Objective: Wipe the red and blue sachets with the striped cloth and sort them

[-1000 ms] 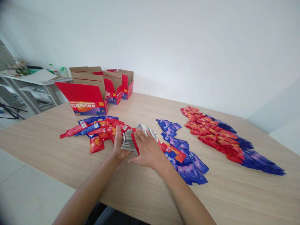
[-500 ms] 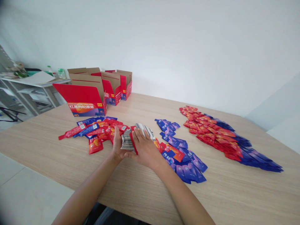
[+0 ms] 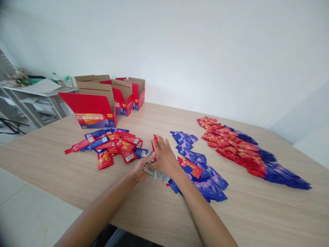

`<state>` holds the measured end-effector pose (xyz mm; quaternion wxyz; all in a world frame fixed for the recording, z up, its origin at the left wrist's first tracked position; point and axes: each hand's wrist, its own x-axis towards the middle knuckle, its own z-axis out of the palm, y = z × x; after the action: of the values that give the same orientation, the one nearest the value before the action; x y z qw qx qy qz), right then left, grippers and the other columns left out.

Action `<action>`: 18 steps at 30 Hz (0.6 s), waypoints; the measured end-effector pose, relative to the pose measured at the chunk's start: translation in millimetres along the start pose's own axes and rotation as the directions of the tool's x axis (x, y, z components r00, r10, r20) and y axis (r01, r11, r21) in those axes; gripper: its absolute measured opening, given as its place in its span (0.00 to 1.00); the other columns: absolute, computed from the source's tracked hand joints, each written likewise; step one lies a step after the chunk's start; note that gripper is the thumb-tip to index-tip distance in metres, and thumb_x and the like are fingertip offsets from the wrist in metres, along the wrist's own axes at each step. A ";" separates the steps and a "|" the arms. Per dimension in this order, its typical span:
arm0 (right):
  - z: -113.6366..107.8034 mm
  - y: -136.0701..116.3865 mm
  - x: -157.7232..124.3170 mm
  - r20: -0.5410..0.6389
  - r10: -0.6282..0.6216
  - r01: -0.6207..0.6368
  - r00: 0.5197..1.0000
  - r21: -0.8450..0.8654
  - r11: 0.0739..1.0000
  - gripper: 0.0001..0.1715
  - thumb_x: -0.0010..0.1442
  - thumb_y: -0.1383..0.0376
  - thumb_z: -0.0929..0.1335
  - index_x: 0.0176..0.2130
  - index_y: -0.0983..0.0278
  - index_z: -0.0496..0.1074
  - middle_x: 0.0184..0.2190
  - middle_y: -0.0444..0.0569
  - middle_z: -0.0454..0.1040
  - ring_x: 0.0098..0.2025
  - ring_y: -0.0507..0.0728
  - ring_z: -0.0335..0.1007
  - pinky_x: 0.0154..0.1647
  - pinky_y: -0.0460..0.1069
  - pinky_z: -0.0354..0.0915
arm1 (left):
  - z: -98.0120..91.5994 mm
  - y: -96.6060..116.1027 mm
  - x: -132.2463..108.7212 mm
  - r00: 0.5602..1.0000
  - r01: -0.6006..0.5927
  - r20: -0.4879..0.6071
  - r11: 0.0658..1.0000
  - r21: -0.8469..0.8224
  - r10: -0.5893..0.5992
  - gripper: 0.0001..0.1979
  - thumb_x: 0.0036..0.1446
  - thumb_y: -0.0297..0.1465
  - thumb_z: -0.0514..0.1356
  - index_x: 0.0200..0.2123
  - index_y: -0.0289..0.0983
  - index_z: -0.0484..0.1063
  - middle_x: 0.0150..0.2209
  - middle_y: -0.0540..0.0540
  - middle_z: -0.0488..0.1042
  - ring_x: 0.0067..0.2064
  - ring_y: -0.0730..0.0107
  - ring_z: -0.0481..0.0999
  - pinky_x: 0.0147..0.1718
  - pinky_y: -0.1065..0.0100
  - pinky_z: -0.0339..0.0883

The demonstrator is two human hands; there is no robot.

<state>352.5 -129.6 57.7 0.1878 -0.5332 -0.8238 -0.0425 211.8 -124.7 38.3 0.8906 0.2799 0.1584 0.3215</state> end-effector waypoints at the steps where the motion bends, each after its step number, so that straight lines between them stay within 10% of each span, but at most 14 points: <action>1: 0.2 1.5 -0.2 0.016 -0.008 0.008 1.000 0.015 1.000 0.71 0.47 0.48 0.78 0.73 0.73 0.44 0.73 0.73 0.40 0.76 0.71 0.33 0.73 0.69 0.34 | -1.1 -2.0 1.5 1.000 -0.011 -0.021 0.999 0.030 0.011 0.30 0.38 0.41 0.77 0.45 0.34 0.78 0.31 0.43 0.82 0.32 0.60 0.82 0.35 0.66 0.73; 7: -14.1 14.7 -7.7 0.247 0.051 -0.071 0.968 0.073 0.995 0.81 0.41 0.44 0.80 0.74 0.67 0.37 0.74 0.70 0.30 0.76 0.73 0.22 0.72 0.71 0.29 | -6.8 -14.3 11.6 0.979 -0.091 -0.172 0.990 0.105 0.108 0.26 0.36 0.31 0.78 0.41 0.35 0.78 0.33 0.44 0.82 0.32 0.62 0.81 0.33 0.67 0.73; 10: -27.1 20.5 -10.3 0.323 0.034 -0.094 0.946 0.173 0.980 0.70 0.49 0.41 0.76 0.74 0.61 0.43 0.75 0.64 0.27 0.76 0.72 0.22 0.72 0.70 0.35 | -6.3 -13.9 13.8 0.967 -0.089 -0.231 0.991 0.095 0.109 0.24 0.37 0.31 0.77 0.41 0.35 0.78 0.34 0.42 0.82 0.33 0.60 0.81 0.32 0.64 0.74; 18: -28.1 21.0 1.5 -0.065 0.250 -0.177 0.966 0.540 0.823 0.30 0.63 0.57 0.68 0.63 0.61 0.70 0.61 0.55 0.72 0.64 0.63 0.67 0.66 0.60 0.60 | -4.3 -0.4 7.4 0.961 -0.181 -0.185 0.972 0.149 0.207 0.29 0.39 0.27 0.77 0.48 0.39 0.76 0.39 0.43 0.83 0.44 0.53 0.83 0.46 0.58 0.74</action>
<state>378.1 -126.9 81.6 0.3853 -0.5456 -0.7240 0.1723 215.4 -118.4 33.9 0.8142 0.3180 0.2392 0.4229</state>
